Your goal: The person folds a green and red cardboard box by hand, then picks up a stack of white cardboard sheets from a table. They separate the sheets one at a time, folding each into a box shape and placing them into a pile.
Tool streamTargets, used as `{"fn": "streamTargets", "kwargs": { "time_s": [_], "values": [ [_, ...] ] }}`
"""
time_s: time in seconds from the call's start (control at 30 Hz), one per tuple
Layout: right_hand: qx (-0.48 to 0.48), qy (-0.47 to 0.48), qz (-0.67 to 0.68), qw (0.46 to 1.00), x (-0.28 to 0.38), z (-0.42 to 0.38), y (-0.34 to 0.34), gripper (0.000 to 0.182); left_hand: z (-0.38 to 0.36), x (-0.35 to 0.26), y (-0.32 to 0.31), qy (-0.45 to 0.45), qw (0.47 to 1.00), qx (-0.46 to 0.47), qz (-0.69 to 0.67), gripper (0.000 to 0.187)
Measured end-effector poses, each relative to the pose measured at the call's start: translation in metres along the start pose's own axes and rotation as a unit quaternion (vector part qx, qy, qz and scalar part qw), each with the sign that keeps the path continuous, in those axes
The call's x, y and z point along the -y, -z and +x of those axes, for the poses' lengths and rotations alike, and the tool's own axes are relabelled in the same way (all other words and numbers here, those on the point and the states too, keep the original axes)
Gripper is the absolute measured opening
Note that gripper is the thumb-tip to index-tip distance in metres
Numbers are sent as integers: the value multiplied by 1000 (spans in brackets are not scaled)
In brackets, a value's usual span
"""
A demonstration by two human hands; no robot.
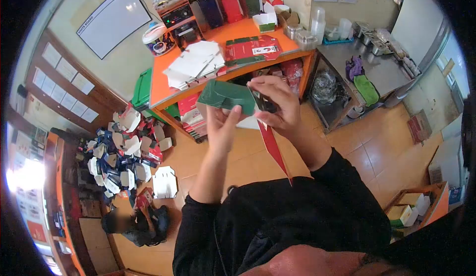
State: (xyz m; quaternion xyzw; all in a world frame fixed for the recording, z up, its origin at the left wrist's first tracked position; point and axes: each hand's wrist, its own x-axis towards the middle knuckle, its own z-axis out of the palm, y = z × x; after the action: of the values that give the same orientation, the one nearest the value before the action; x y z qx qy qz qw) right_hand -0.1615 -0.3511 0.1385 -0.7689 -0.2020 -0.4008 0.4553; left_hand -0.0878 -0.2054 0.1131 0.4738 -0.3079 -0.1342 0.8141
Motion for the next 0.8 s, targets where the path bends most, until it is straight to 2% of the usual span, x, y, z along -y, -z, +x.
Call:
{"fn": "streamTargets", "kwargs": {
  "time_s": [0.03, 0.07, 0.1, 0.13, 0.17, 0.23, 0.3, 0.37, 0.43, 0.5, 0.53, 0.63, 0.67, 0.7, 0.73, 0.77, 0.8],
  "values": [
    [-8, 1, -61, 998, 2, 1, 1, 56, -2, 3, -2, -1, 1000, -4, -1, 43],
    [-3, -53, -11, 999, 1, -3, -2, 48, -4, 3, -4, 19, 1000, -16, 7, 43],
    [2, -52, -8, 999, -2, -5, -4, 48, -6, 2, -5, 38, 999, -29, 15, 44],
    [49, -63, -14, 997, -5, -7, -6, 45, -8, -3, -3, 93, 995, -26, -28, 41],
    [95, -72, -19, 993, -9, -8, -9, 41, -9, -6, 2, 90, 995, -32, -28, 41],
    [128, -33, -45, 990, -15, -8, -15, 36, -9, -12, 13, 166, 986, 6, -10, 39],
    [136, -3, -55, 989, -19, -5, -26, 37, -9, -3, 22, 157, 987, -6, 33, 41],
    [136, 13, -65, 988, -22, 0, -37, 40, -8, 7, 30, 24, 981, 20, 190, 44],
    [92, 50, -103, 989, -20, 5, -48, 40, -9, 4, 33, -14, 973, 19, 231, 43],
    [85, 47, -103, 990, -20, 8, -59, 42, -13, 5, 38, -116, 924, 14, 363, 41],
    [78, 58, -121, 988, -22, 9, -64, 44, -16, 7, 39, -116, 924, 13, 364, 41],
    [69, 81, -149, 983, -22, 16, -79, 50, -20, 17, 49, -54, 937, -18, 345, 22],
    [68, 91, -157, 981, -21, 18, -84, 54, -20, 1, 53, -17, 911, 21, 412, 22],
    [69, 88, -157, 981, -22, 18, -91, 54, -17, 9, 80, -88, 888, 82, 444, 29],
    [96, -53, -55, 992, -25, 13, -90, 59, -19, 6, 93, -82, 897, 124, 415, 35],
    [119, -192, 48, 973, -28, 9, -90, 63, -22, 2, 100, -76, 905, 164, 386, 41],
    [63, -110, -6, 992, -34, 3, -94, 64, -29, 12, 109, -3, 985, 83, 148, 46]
  ]
}}
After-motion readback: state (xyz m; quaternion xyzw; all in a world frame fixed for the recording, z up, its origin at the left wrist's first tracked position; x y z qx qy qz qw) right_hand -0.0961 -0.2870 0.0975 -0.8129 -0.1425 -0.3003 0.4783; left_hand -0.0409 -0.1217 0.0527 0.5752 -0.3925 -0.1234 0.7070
